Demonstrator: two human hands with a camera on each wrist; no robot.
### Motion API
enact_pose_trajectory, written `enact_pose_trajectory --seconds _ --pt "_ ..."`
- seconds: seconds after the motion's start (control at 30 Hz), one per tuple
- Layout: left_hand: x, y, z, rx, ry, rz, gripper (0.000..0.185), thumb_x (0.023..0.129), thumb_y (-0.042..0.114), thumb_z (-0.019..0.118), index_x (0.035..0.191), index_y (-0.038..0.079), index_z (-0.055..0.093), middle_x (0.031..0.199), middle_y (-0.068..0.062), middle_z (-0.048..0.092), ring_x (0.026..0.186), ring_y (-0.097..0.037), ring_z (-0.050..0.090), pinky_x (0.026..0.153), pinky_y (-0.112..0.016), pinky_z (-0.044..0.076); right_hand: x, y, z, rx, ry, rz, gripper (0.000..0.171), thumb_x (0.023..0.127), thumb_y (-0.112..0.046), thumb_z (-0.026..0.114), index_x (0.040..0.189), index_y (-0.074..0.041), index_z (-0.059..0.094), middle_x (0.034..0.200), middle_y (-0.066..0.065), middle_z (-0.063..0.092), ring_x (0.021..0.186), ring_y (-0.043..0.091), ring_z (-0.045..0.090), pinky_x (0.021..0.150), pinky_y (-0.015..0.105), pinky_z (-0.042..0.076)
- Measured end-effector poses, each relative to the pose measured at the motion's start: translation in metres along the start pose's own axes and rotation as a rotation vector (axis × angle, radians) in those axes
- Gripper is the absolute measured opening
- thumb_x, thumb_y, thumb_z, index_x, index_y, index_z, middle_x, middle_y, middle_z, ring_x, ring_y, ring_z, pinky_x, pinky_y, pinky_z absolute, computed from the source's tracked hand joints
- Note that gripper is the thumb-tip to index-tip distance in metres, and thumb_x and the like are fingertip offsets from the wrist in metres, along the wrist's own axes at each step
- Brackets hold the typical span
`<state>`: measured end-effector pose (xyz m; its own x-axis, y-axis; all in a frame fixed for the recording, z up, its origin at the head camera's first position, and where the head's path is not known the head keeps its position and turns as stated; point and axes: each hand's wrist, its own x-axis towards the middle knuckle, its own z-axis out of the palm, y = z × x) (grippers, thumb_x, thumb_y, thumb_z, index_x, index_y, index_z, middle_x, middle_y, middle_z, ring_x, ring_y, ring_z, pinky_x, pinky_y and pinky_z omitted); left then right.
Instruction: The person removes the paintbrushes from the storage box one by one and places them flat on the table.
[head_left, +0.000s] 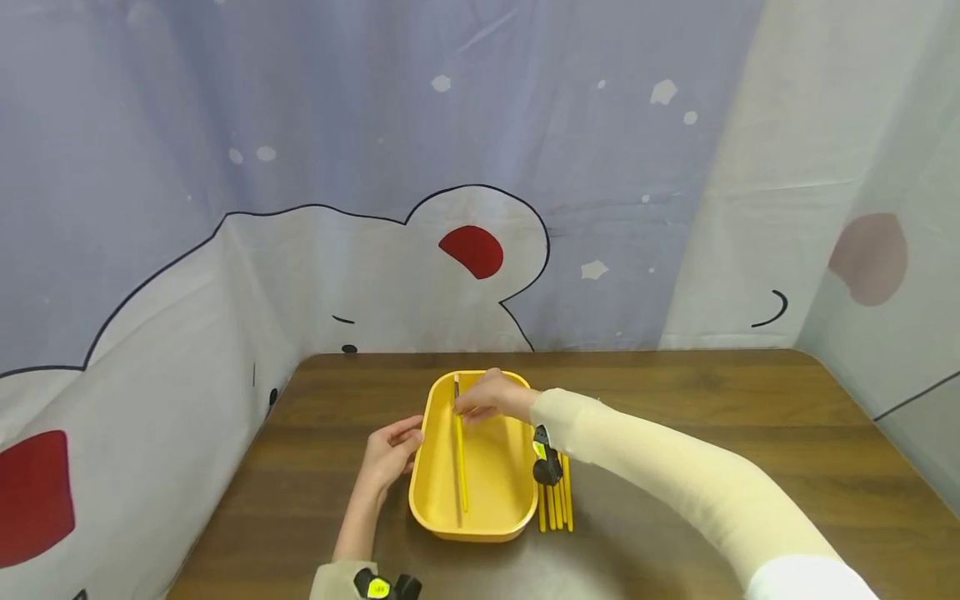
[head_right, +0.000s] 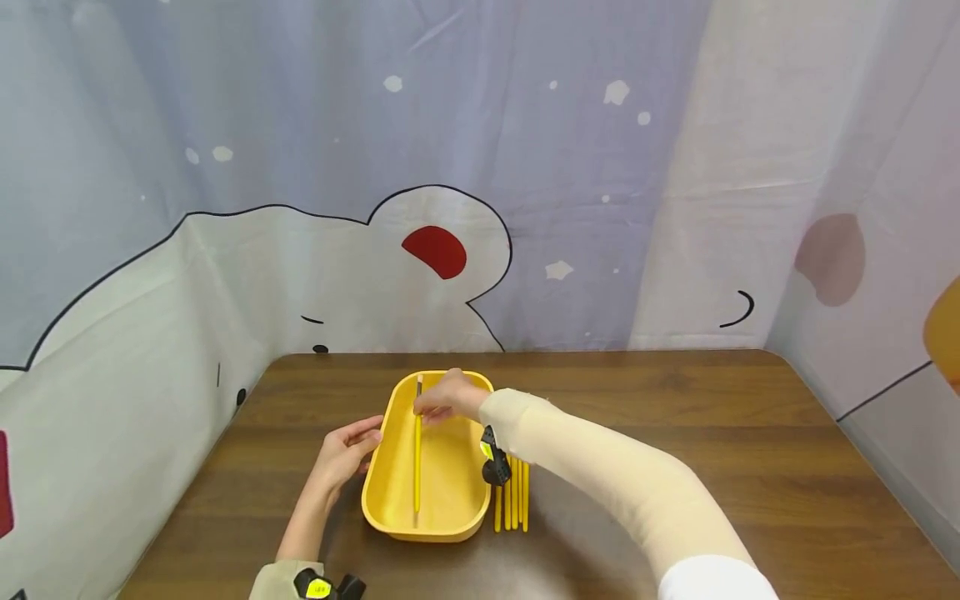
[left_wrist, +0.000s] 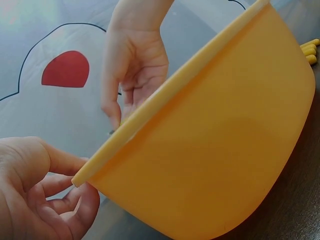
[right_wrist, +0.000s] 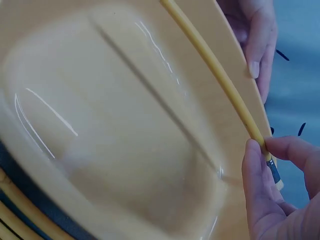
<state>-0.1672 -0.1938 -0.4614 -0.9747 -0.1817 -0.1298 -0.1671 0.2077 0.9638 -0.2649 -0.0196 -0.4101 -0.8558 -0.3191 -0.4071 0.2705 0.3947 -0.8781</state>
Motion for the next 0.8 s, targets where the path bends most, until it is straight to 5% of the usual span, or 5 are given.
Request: enact_pose_trajectory --seconds 0.8 --pt "-0.001 0.001 0.001 -0.001 0.001 -0.010 0.035 0.094 0.007 0.058 0.128 0.001 0.059 0.113 -0.019 0.065 0.072 -0.008 0.058 0.057 -0.021 0.049 -0.028 0.003 -0.027 -0.017 -0.070 -0.019 0.021 0.078 -0.002 0.074 0.097 0.008 0.070 0.084 0.011 0.073 0.057 0.012 0.066 0.067 0.028 0.059"
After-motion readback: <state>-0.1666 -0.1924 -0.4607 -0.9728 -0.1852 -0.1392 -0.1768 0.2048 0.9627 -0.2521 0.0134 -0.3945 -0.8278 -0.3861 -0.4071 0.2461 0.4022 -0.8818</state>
